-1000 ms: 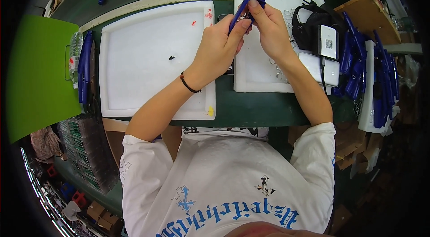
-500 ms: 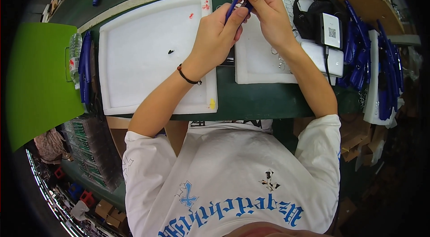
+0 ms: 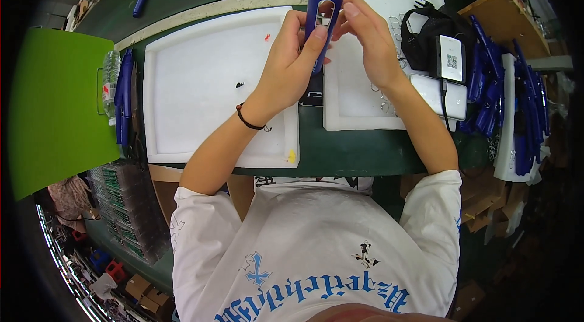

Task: The person assembles blue plastic housing units by hand, inserting metal springs and internal components into them at an industrial workstation.

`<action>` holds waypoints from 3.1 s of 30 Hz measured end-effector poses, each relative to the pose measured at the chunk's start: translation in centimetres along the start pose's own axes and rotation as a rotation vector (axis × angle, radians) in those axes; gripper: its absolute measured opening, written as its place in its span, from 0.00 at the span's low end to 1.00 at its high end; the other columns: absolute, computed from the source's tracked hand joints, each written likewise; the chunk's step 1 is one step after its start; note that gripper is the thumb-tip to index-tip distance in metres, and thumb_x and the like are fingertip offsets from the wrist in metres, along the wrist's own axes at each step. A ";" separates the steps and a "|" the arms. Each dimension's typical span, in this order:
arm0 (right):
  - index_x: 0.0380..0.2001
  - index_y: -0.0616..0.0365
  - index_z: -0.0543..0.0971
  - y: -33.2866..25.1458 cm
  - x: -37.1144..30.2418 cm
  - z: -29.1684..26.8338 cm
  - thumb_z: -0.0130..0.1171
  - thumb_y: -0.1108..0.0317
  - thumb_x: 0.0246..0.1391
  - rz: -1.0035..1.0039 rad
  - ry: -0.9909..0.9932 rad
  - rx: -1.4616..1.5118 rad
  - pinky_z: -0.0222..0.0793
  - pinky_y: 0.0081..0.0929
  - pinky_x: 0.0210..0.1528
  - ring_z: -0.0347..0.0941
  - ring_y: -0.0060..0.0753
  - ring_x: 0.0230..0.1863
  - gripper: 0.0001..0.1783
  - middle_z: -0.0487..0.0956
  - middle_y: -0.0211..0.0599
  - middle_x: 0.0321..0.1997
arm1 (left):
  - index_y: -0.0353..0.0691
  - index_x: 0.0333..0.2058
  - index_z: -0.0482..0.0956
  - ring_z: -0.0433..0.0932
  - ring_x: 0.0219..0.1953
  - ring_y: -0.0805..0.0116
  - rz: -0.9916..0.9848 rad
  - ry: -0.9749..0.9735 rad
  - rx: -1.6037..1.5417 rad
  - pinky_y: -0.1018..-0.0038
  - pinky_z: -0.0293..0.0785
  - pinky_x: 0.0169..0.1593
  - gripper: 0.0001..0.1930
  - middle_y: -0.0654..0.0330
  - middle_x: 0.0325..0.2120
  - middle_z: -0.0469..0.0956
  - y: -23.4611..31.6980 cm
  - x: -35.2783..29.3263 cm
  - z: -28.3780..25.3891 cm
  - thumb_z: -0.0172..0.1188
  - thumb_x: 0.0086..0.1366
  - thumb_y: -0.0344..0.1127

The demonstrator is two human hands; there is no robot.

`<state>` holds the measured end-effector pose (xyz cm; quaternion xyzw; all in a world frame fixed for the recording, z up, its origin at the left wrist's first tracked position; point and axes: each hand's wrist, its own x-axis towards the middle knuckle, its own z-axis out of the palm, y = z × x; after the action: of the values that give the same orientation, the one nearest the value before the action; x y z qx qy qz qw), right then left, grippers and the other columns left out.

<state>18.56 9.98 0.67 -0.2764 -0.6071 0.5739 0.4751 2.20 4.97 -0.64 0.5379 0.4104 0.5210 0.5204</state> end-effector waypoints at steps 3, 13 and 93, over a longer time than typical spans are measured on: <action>0.48 0.64 0.78 0.7 0.1 0.0 0.58 0.61 0.68 -0.116 0.020 -0.362 0.71 0.26 0.44 0.73 0.21 0.39 0.16 0.78 0.31 0.42 | 0.36 0.50 0.66 0.79 0.34 0.75 -0.069 -0.075 -0.124 0.79 0.75 0.37 0.20 0.60 0.37 0.78 0.3 0.1 -0.6 0.47 0.79 0.50; 0.52 0.63 0.71 0.0 -0.1 1.1 0.54 0.65 0.70 0.076 -0.026 -0.098 0.76 0.21 0.33 0.78 0.23 0.28 0.15 0.84 0.39 0.49 | 0.36 0.61 0.66 0.79 0.30 0.74 -0.119 -0.144 -0.230 0.78 0.77 0.36 0.22 0.57 0.37 0.80 0.1 0.1 -0.8 0.47 0.80 0.47; 0.47 0.60 0.75 0.9 0.1 0.0 0.58 0.66 0.68 -0.268 0.188 -0.146 0.71 0.25 0.47 0.73 0.24 0.40 0.10 0.77 0.29 0.38 | 0.41 0.49 0.65 0.68 0.17 0.79 -0.240 -0.112 -0.293 0.77 0.64 0.17 0.17 0.65 0.21 0.68 1.7 -0.1 -0.6 0.53 0.77 0.48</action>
<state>18.30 10.24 -0.16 -0.2793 -0.6316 0.4314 0.5805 1.40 4.71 0.96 0.4318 0.3620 0.4787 0.6733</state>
